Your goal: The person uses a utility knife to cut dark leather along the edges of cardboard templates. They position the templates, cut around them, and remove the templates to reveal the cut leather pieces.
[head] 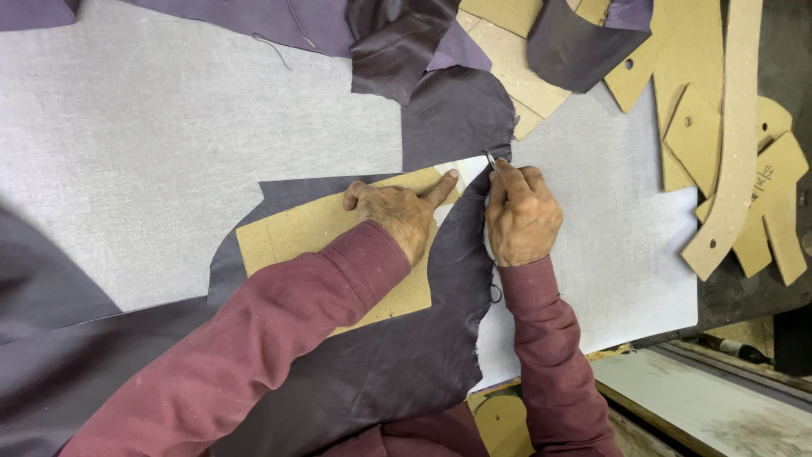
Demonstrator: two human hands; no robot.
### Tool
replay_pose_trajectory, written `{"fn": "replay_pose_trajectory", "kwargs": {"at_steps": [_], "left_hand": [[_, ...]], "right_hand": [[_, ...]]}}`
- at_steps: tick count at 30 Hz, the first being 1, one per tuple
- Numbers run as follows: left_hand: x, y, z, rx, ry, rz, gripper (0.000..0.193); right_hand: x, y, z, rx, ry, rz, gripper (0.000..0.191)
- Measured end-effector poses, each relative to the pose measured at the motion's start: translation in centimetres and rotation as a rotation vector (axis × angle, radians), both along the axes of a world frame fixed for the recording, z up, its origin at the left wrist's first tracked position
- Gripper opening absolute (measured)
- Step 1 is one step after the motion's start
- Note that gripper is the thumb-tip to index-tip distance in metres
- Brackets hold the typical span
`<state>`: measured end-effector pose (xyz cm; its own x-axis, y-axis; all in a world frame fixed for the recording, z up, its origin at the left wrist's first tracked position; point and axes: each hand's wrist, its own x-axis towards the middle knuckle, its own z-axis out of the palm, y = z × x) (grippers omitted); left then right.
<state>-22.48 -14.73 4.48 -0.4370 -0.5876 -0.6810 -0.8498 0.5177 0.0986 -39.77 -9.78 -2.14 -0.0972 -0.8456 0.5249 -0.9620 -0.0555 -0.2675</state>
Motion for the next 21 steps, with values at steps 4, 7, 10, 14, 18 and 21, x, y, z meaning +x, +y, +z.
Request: {"fn": "replay_pose_trajectory", "kwargs": {"at_steps": [4,7,10,14,18,21], "left_hand": [[0.0,0.0,-0.4,0.028,-0.003,0.017,0.118],[0.0,0.0,-0.7,0.03,-0.006,0.019,0.122],[0.3,0.2,-0.9,-0.022,0.017,0.018,0.12],[0.6,-0.3,-1.4,-0.047,0.079,-0.01,0.109],[0.8,-1.9,-1.5,-0.032,0.087,-0.091,0.115],[1.1,-3.0,-1.1,-0.042,0.088,-0.153,0.133]], "right_hand": [[-0.1,0.7,-0.4,0.068,0.054,-0.012,0.017],[-0.2,2.2,0.3,0.084,0.069,-0.012,0.018],[-0.2,3.2,1.8,0.104,0.027,0.015,0.018],[0.9,3.8,3.2,0.19,-0.458,-0.084,0.02],[3.9,3.5,3.0,0.251,-0.748,-0.195,0.029],[5.1,2.5,2.9,0.207,-0.639,-0.318,0.032]]}}
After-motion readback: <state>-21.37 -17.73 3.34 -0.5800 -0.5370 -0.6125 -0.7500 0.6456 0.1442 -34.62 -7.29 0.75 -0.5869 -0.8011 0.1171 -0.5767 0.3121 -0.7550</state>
